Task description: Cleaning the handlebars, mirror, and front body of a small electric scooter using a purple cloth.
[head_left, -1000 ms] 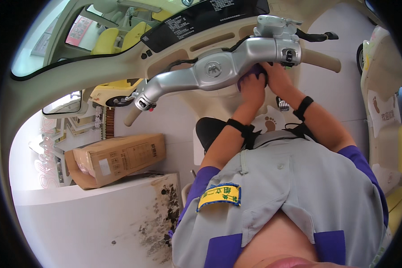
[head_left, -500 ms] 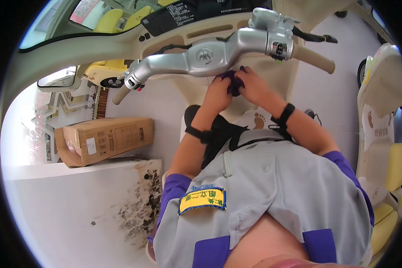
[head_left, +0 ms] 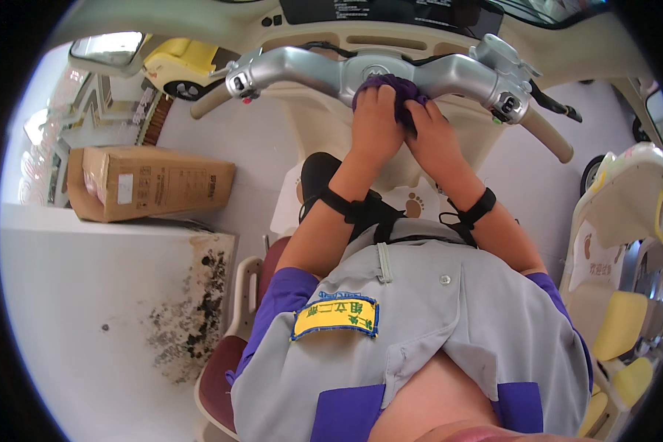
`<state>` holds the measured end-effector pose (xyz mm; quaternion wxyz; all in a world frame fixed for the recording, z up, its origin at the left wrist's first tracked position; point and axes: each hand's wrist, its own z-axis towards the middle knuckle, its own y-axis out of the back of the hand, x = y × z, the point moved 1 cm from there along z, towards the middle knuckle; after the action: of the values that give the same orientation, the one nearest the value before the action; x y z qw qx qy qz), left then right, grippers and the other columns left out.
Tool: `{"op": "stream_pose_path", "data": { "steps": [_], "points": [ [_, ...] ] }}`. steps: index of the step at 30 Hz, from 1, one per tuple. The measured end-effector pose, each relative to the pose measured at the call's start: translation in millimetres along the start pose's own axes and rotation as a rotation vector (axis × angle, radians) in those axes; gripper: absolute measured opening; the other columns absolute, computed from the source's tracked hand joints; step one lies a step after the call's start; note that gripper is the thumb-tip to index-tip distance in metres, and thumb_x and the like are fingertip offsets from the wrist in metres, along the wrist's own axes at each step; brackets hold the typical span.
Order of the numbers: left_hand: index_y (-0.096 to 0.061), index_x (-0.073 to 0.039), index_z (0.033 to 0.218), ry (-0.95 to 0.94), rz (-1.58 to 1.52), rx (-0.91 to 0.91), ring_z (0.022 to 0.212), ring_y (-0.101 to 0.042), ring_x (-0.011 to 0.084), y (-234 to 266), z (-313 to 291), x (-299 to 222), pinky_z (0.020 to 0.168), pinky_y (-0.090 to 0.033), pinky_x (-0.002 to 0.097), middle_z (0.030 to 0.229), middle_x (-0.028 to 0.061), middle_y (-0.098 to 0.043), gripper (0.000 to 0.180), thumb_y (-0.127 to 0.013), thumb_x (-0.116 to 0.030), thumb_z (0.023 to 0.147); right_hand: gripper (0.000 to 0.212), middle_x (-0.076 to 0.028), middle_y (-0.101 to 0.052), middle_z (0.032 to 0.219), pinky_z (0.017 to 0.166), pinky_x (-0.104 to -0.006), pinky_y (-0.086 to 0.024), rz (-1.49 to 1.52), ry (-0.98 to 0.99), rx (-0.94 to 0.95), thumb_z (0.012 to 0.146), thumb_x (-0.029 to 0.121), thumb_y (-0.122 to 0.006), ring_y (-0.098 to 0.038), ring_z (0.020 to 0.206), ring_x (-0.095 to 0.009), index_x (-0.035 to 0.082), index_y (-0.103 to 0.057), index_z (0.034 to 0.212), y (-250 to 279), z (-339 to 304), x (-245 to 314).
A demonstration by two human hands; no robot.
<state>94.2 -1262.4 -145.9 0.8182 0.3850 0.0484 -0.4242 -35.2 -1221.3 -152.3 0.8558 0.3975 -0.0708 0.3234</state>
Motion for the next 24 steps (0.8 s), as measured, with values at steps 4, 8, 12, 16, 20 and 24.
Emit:
{"op": "stream_pose_path", "data": {
  "steps": [4,8,12,16,20,24],
  "points": [
    [-0.05,-0.004,0.1,0.022,-0.143,0.193,0.096,-0.053,0.045,26,9,13,0.082,-0.043,0.0509,0.095,0.0225,-0.058,0.032,-0.06,0.001,0.069,0.039,-0.017,-0.056,0.105,0.071,-0.0478,-0.051,0.002,-0.027,0.128,0.076,0.005,-0.065,-0.061,0.085,-0.038,0.008,-0.056,0.114,9,10,6],
    [-0.058,-0.006,0.1,-0.104,-0.035,-0.084,0.088,-0.06,0.0404,84,58,9,0.074,-0.046,0.0488,0.086,0.0195,-0.064,0.027,-0.059,-0.001,0.074,0.035,-0.019,-0.054,0.104,0.071,-0.0463,-0.052,-0.072,0.121,0.007,0.076,0.003,-0.063,-0.062,0.085,-0.039,0.006,-0.057,0.11,40,59,48],
    [-0.057,-0.008,0.102,-0.193,0.258,0.042,0.088,-0.06,0.0354,63,61,26,0.073,-0.047,0.0468,0.088,0.0171,-0.061,0.026,-0.06,-0.008,0.076,0.023,-0.022,-0.052,0.102,0.069,-0.0446,-0.054,-0.265,0.128,0.143,0.078,0.003,-0.06,-0.063,0.085,-0.039,0.0,-0.055,0.1,17,80,38],
    [-0.053,-0.007,0.099,-0.147,0.288,-0.023,0.088,-0.056,0.035,30,24,28,0.071,-0.047,0.046,0.094,0.015,-0.052,0.023,-0.06,-0.012,0.078,0.022,-0.022,-0.051,0.103,0.065,-0.0472,-0.054,-0.254,0.14,0.136,0.08,0.005,-0.058,-0.063,0.084,-0.04,0.0,-0.052,0.101,-17,58,24],
    [-0.05,-0.005,0.096,0.026,0.149,-0.022,0.089,-0.056,0.0362,35,-8,19,0.07,-0.046,0.0462,0.093,0.0165,-0.053,0.023,-0.06,-0.01,0.076,0.027,-0.021,-0.052,0.103,0.065,-0.0477,-0.053,-0.186,0.076,0.216,0.08,0.005,-0.059,-0.062,0.084,-0.041,0.002,-0.05,0.106,-14,30,33],
    [-0.051,-0.003,0.097,0.007,0.136,-0.167,0.089,-0.056,0.0375,37,4,22,0.073,-0.047,0.0471,0.094,0.0172,-0.054,0.023,-0.059,-0.009,0.076,0.033,-0.02,-0.052,0.104,0.068,-0.0485,-0.053,-0.168,0.055,0.292,0.082,0.006,-0.058,-0.061,0.086,-0.042,0.003,-0.049,0.114,-11,52,37]
  ]
}}
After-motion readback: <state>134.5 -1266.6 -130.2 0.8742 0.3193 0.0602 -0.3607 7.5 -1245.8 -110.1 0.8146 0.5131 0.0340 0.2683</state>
